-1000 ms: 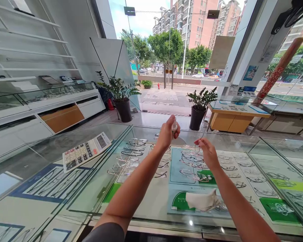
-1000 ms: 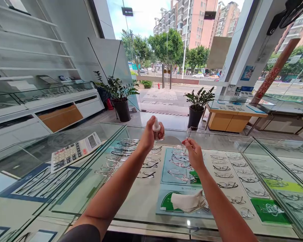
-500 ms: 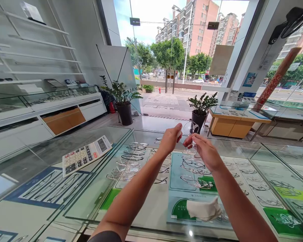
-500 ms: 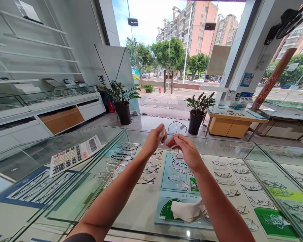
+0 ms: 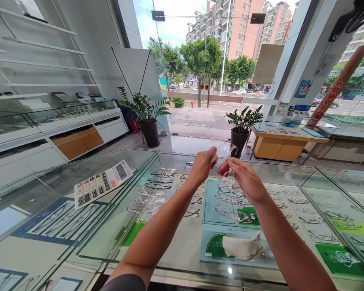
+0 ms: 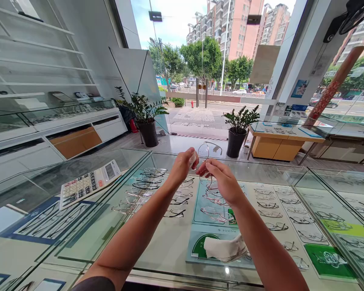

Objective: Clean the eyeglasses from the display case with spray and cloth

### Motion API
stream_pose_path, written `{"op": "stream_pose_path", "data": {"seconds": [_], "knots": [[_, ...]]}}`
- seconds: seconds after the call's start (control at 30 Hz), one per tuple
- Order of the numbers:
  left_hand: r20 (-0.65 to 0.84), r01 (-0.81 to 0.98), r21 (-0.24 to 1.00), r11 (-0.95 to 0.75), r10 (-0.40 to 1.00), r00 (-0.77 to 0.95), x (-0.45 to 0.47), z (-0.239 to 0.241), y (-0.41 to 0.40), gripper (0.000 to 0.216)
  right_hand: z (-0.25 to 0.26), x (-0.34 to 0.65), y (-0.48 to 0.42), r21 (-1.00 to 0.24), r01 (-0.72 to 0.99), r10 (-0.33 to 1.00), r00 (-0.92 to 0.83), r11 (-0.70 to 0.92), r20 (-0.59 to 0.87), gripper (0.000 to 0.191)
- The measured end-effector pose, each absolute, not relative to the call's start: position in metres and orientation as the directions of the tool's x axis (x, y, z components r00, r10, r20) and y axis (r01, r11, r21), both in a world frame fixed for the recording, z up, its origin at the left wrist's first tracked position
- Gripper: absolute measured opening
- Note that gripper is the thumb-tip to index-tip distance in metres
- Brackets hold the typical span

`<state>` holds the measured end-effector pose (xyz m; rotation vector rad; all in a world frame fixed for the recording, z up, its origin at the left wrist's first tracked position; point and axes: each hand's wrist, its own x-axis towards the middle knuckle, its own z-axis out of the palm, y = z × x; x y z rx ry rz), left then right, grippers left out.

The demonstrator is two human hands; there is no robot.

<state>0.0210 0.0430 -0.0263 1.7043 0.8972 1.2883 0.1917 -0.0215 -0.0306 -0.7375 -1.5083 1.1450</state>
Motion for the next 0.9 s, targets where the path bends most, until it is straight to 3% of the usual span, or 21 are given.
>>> {"op": "stream_pose_path", "data": {"seconds": [0.3,0.57,0.9], "knots": [[0.411,0.154,0.873,-0.463,0.867,0.282,0.02,-0.026,0.031,0.075,-0.033,0.197,-0.008,-0.905,-0.262,0.931,-0.051,0.336,0.361,0.028],[0.414,0.311,0.807,-0.503,0.856,0.309,0.032,-0.039,0.025,0.075,-0.036,0.195,-0.003,-0.883,-0.343,0.942,0.016,0.321,0.336,0.021],[0.488,0.161,0.842,-0.515,0.854,0.182,0.006,-0.03,0.052,0.068,-0.029,0.197,-0.011,-0.884,-0.3,0.927,0.009,0.359,0.374,0.025]]}}
